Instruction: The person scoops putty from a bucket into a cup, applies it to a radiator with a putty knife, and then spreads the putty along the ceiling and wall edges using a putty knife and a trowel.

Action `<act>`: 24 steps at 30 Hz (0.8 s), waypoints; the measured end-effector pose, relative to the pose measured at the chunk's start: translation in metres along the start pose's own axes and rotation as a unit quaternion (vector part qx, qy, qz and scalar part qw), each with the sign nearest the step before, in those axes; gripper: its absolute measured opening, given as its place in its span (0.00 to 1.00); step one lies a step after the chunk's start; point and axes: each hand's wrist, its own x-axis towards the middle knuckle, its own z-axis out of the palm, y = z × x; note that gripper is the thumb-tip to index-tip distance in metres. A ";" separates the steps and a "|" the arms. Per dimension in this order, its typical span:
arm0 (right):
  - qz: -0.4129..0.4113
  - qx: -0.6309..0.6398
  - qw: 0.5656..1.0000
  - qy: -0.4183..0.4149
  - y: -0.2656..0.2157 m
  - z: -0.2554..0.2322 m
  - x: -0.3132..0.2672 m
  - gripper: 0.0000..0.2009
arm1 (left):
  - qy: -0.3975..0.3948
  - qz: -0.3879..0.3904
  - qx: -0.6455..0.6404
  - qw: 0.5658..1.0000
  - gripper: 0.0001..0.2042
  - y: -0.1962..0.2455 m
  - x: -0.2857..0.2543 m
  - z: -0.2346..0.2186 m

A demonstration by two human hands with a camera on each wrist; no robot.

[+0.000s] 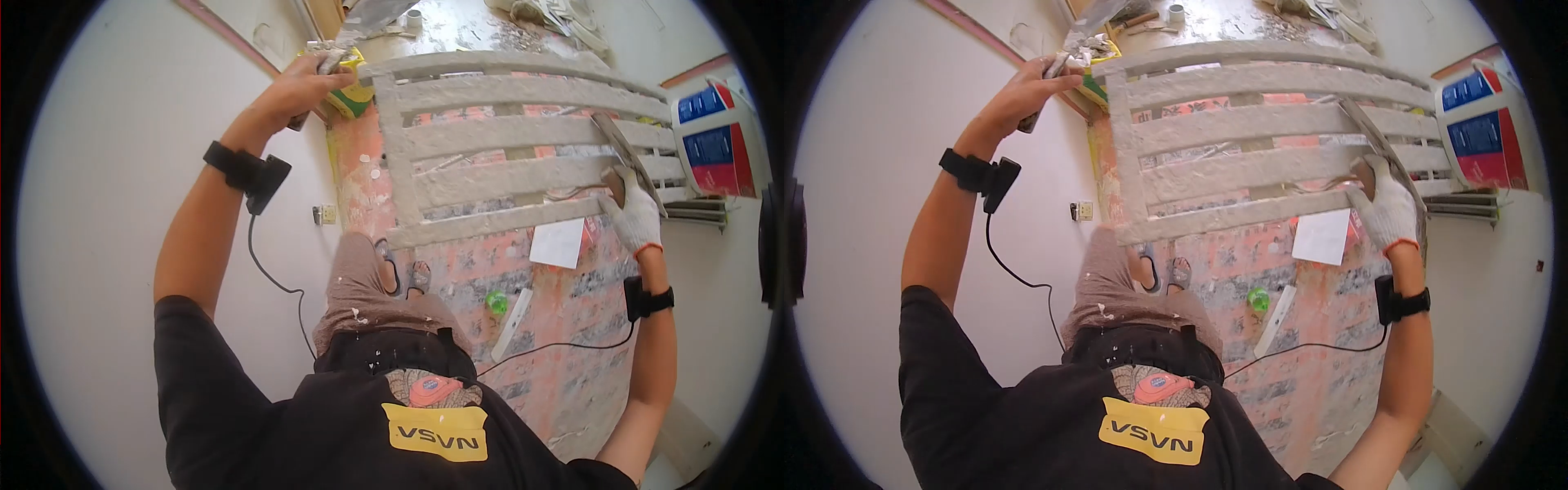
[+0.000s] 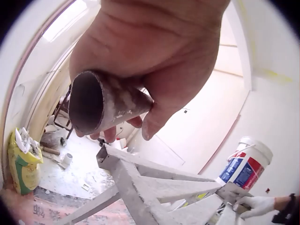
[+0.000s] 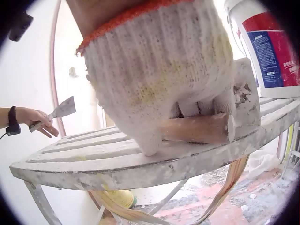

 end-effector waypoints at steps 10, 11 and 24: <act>-0.003 0.029 0.999 0.037 -0.001 -0.003 -0.004 0.26 | -0.023 0.097 0.064 0.993 0.24 0.008 0.070 0.036; -0.009 0.025 0.999 0.040 -0.002 -0.002 -0.004 0.26 | -0.029 0.112 0.065 0.991 0.25 0.009 0.075 0.037; 0.026 0.012 0.999 -0.020 -0.004 -0.012 0.007 0.28 | -0.058 0.120 0.006 0.991 0.21 0.013 0.076 0.029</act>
